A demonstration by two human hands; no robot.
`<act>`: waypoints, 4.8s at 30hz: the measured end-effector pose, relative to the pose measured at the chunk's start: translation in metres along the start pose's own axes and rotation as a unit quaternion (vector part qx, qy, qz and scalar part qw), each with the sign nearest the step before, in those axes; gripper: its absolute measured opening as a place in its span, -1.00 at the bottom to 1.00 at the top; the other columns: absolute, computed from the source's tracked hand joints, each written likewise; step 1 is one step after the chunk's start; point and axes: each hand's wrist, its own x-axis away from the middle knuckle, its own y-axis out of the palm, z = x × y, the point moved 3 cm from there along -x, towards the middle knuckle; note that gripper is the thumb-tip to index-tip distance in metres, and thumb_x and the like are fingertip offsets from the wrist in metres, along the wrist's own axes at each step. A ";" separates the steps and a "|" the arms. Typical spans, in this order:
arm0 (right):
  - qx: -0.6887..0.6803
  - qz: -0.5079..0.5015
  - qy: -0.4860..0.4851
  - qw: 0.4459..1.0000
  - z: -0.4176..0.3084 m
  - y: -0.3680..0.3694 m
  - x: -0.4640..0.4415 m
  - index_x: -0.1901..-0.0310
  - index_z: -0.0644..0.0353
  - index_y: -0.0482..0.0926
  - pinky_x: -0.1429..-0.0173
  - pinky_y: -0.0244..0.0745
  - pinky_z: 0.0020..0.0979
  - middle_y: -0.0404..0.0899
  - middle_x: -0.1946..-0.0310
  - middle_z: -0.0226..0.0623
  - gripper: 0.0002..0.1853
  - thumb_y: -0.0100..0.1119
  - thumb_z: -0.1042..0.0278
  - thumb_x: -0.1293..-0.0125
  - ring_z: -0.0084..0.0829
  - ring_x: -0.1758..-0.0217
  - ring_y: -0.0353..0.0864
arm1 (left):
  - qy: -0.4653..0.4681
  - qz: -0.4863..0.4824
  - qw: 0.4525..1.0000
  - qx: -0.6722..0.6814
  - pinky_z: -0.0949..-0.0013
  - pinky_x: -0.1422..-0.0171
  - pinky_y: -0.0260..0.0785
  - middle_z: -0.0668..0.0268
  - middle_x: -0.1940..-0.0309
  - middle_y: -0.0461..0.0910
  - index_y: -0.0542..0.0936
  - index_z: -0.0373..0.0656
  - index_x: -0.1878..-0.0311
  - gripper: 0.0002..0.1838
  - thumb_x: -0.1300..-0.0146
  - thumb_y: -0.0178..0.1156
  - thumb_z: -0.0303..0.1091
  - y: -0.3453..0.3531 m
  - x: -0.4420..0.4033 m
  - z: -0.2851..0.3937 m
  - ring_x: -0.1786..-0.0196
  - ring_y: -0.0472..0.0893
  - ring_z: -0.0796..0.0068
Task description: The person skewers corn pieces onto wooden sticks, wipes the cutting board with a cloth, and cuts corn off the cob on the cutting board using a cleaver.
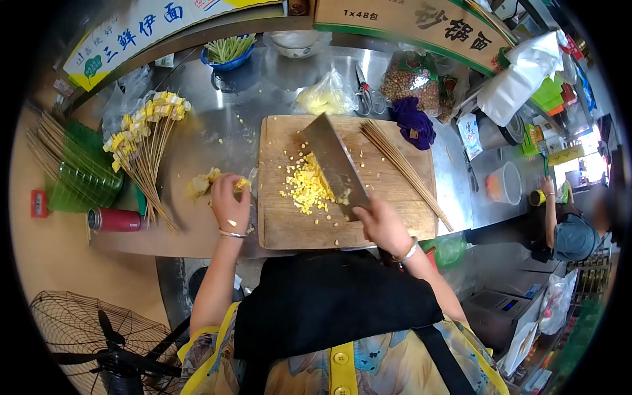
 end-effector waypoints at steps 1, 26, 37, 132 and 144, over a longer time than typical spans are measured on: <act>-0.050 -0.004 0.043 0.998 0.005 -0.004 0.003 0.10 0.34 0.40 0.52 0.42 -0.30 0.56 0.54 -0.06 -0.77 0.14 0.42 -0.27 -0.25 0.64 0.55 | 0.083 0.003 0.996 -0.044 0.19 -0.13 0.30 0.17 0.20 0.52 0.51 -0.23 0.26 -0.77 -0.01 0.28 -0.41 0.001 0.001 0.018 0.02 0.46 0.12; -0.069 0.000 -0.036 0.997 0.047 0.000 0.012 -0.06 0.30 0.40 0.61 0.34 -0.51 0.59 0.51 -0.28 -0.70 0.10 0.49 -0.31 -0.61 0.71 0.42 | -0.020 -0.218 0.959 0.180 0.43 0.15 0.44 0.25 0.31 0.63 0.66 -0.22 0.28 -0.87 -0.14 0.26 -0.40 0.067 0.024 0.070 0.29 0.60 0.42; -0.023 0.090 0.038 0.995 0.067 -0.033 0.027 0.26 0.35 0.43 0.33 0.40 -0.14 0.53 0.49 0.10 -0.82 0.17 0.43 -0.20 0.08 0.38 0.54 | 0.098 -0.050 0.988 -0.106 0.14 -0.23 0.24 0.32 0.00 0.52 0.62 -0.10 0.19 -0.76 -0.01 0.23 -0.47 0.021 0.031 0.045 -0.11 0.40 0.12; -0.451 0.061 0.176 0.873 -0.001 -0.004 0.032 0.12 0.25 0.42 0.66 0.26 -0.58 0.50 0.49 -0.33 -0.80 -0.03 0.28 -0.43 -0.59 0.74 0.35 | -0.394 -0.388 0.351 0.756 0.17 -0.44 0.09 0.08 -0.30 0.30 0.27 -0.32 -0.29 -0.31 -0.43 -0.28 0.15 0.097 0.037 0.111 -0.35 0.30 0.21; -0.283 -0.081 0.167 0.941 0.091 -0.073 0.054 0.12 0.23 0.43 0.68 0.22 -0.58 0.38 0.71 -0.50 -0.78 0.06 0.24 -0.39 -0.65 0.75 0.35 | -0.404 -0.239 0.470 0.747 0.19 -0.35 0.21 0.12 -0.16 0.43 0.38 -0.33 -0.18 -0.52 -0.41 -0.16 -0.11 0.093 0.015 0.101 -0.22 0.41 0.22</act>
